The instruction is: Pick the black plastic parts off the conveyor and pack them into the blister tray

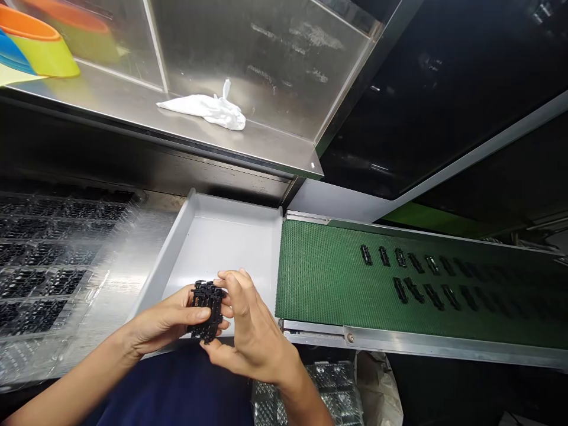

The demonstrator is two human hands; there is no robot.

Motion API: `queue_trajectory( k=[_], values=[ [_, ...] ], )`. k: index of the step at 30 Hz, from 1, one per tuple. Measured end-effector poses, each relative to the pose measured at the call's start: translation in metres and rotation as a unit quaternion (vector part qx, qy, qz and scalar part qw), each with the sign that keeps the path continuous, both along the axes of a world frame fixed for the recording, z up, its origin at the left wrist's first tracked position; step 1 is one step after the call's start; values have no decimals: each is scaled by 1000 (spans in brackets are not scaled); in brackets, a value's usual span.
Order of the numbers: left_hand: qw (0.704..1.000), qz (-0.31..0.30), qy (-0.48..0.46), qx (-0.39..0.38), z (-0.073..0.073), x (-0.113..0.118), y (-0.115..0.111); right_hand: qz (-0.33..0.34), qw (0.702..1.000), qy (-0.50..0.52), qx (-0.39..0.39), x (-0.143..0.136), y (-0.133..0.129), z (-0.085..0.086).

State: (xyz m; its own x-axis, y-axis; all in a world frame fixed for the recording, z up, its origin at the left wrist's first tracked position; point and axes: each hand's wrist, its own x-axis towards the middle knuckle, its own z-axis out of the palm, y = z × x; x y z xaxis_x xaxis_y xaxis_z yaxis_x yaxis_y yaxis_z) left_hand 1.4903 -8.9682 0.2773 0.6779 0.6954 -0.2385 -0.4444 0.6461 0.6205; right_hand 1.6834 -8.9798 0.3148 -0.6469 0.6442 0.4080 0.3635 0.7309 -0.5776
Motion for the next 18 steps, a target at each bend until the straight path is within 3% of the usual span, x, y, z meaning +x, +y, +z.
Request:
queue_trajectory(
  k=[6,14,18],
  values=[
    [1000,14,16,-1,2,1,-1,9,998,34,-54,5,-3,4],
    [999,-23,31,20,5,5,3,-23,999,-14,-19,10,-6,7],
    [999,-9,41,17,5,12,4,-21,998,-65,3,8,-8,8]
  ],
)
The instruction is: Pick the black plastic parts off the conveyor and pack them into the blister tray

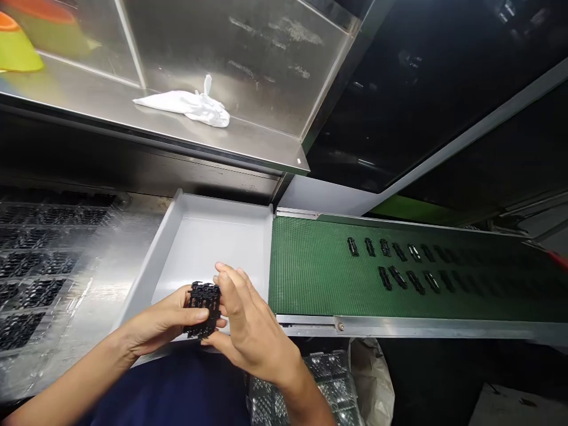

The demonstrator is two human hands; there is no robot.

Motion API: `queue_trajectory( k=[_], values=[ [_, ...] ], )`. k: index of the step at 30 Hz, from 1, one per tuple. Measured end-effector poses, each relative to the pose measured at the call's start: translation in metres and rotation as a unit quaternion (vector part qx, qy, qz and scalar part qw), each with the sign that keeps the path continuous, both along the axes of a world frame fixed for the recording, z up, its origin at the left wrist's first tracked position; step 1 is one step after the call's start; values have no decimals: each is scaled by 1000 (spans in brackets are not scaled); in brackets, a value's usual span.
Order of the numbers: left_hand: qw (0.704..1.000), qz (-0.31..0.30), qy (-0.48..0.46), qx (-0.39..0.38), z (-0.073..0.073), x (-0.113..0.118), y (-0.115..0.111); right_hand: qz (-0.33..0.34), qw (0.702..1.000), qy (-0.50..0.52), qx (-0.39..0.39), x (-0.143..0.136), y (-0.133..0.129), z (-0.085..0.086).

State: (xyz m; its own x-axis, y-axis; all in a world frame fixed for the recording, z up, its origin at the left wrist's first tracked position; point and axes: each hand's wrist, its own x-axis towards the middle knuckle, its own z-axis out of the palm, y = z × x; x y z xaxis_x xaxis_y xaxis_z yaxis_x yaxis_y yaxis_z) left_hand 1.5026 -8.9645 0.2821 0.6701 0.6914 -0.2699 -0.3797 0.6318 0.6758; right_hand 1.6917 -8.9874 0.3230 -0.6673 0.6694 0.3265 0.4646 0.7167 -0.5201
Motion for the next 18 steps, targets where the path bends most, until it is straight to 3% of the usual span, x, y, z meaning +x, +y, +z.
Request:
queue_trajectory(
  k=[3,4,6,7,8,10,12,14,16,18],
  values=[
    [1000,19,14,-17,-1,10,0,26,999,3,-44,14,17,0],
    [999,23,22,-25,-1,14,1,1,998,5,-59,26,29,0],
    [998,19,38,-41,-4,22,3,-135,989,2,-57,66,58,1],
    [998,13,44,-47,-5,25,5,-292,956,5,-22,91,73,3],
    [998,6,46,-51,-7,28,6,-387,922,14,8,118,86,5],
    [998,-8,45,-53,-9,34,8,-488,872,27,39,170,105,9],
    [998,-13,38,-53,-10,40,9,-521,851,38,45,208,114,12],
    [998,-5,28,-53,-8,46,9,-524,849,52,38,224,117,14],
    [998,22,18,-50,-7,52,10,-506,859,72,26,218,114,13],
    [997,57,15,-47,-5,60,10,-470,877,99,4,189,103,9]
  ],
)
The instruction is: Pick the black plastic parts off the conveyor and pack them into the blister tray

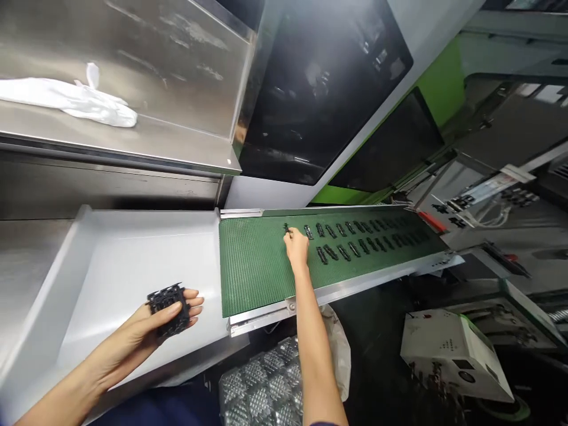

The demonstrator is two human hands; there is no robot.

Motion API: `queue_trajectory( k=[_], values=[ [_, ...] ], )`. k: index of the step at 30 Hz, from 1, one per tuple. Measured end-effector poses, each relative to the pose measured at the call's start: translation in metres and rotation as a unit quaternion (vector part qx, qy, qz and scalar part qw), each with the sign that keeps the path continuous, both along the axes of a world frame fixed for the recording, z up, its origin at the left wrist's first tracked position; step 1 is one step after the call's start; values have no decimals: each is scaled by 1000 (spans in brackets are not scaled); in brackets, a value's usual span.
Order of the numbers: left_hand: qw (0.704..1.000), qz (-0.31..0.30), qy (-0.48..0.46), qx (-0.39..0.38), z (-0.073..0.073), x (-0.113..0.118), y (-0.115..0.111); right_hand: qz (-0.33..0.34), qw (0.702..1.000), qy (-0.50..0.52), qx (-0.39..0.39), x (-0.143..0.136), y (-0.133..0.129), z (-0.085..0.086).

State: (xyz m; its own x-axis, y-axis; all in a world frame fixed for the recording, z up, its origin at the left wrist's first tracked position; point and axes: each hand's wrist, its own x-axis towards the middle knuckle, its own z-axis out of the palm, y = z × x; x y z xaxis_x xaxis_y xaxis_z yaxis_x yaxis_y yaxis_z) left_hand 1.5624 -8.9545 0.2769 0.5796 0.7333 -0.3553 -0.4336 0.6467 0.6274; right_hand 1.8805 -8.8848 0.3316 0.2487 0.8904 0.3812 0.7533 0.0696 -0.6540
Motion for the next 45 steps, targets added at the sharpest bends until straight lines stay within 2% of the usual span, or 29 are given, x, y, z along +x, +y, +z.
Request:
queue_trajectory(
  k=[2,5,7,9,12,14,15,18,20,23,27,30,35,45],
  values=[
    [999,32,-2,4,1,6,0,61,997,38,-14,-44,-22,-7],
    [998,52,-7,29,3,9,-1,169,981,82,-52,-110,-69,-15],
    [996,58,4,61,6,6,-3,220,973,52,-47,-138,-95,-15],
    [995,52,22,88,9,-1,-4,244,969,-31,-34,-149,-109,-9],
    [994,-5,27,106,13,-11,-5,302,941,-146,-47,-146,-111,3],
    [993,-46,19,105,15,-16,-6,352,922,-147,-64,-141,-109,10],
    [993,-59,13,98,16,-17,-7,362,922,-119,-67,-140,-108,12],
    [996,-64,-12,53,15,-19,-10,330,942,4,-65,-143,-110,14],
    [997,-64,-25,30,14,-19,-13,320,944,33,-70,-146,-114,12],
    [998,-45,-12,35,13,-19,-13,340,936,-28,-83,-149,-119,9],
    [995,-25,23,92,13,-19,-8,339,931,-124,-57,-146,-121,7],
    [995,-40,14,90,12,-20,-6,329,939,-97,-8,-145,-119,5],
    [992,-101,-72,5,11,-22,-8,363,928,-40,72,-146,-114,-1],
    [989,-104,-108,-13,13,-19,-7,365,926,-56,81,-145,-111,-10]
  ],
)
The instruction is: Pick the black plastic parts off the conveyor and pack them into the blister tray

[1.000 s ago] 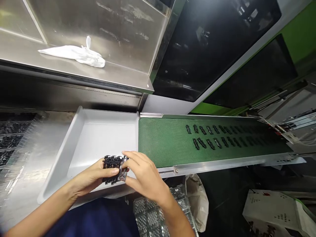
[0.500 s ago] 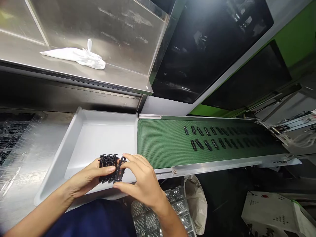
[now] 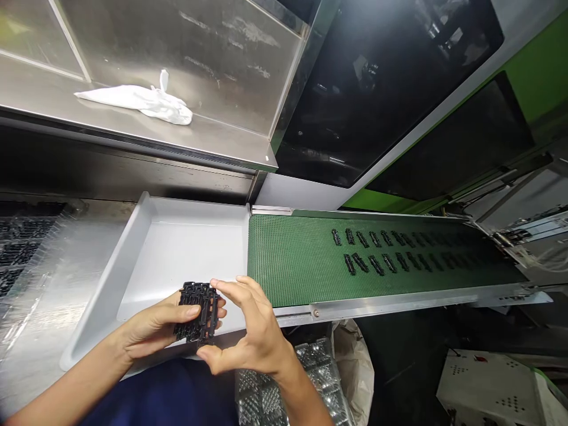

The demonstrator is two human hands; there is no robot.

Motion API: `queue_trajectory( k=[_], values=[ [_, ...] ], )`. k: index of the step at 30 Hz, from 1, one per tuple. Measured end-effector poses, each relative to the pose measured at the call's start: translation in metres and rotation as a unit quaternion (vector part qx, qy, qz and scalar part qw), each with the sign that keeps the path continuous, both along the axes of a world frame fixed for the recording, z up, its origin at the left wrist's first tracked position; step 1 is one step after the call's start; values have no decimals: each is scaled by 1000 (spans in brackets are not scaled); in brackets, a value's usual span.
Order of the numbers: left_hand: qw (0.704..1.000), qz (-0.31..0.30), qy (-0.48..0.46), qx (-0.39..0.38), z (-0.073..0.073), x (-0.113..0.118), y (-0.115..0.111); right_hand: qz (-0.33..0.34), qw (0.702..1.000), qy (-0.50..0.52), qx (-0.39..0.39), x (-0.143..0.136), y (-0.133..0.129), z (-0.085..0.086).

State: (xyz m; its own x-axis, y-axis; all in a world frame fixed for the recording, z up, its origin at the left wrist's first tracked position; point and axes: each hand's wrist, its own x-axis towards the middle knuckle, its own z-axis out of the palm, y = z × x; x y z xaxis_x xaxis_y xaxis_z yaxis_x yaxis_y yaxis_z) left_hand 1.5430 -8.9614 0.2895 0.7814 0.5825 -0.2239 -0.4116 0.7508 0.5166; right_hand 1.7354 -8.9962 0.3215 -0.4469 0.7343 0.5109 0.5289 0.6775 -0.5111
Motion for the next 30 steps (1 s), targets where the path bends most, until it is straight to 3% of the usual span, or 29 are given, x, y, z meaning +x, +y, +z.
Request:
queue_trajectory(
  k=[7,11,12,14,16,18,20,22,24,26,28,30],
  values=[
    [1000,5,24,10,3,0,5,-1,998,-65,-7,-1,3,-4],
    [994,25,93,42,-1,3,7,7,989,-116,-86,8,12,1],
    [991,29,119,50,-2,5,7,-22,983,-137,-120,17,19,3],
    [983,41,168,59,-4,8,8,-175,952,-180,-178,47,37,9],
    [976,56,204,58,-7,12,9,-398,873,-205,-192,92,55,16],
    [971,76,220,57,-11,16,10,-540,794,-210,-183,142,66,23],
    [971,84,213,68,-14,20,11,-608,743,-210,-187,182,69,30],
    [975,85,186,87,-15,23,10,-626,725,-207,-199,203,66,32],
    [979,82,155,100,-12,23,10,-596,750,-205,-200,203,61,33],
    [981,83,140,103,-7,20,11,-527,803,-202,-193,184,51,34],
    [981,79,143,104,-1,17,12,-392,878,-196,-192,149,35,37],
    [982,56,143,108,4,14,12,-189,946,-183,-188,106,17,40]
  ],
)
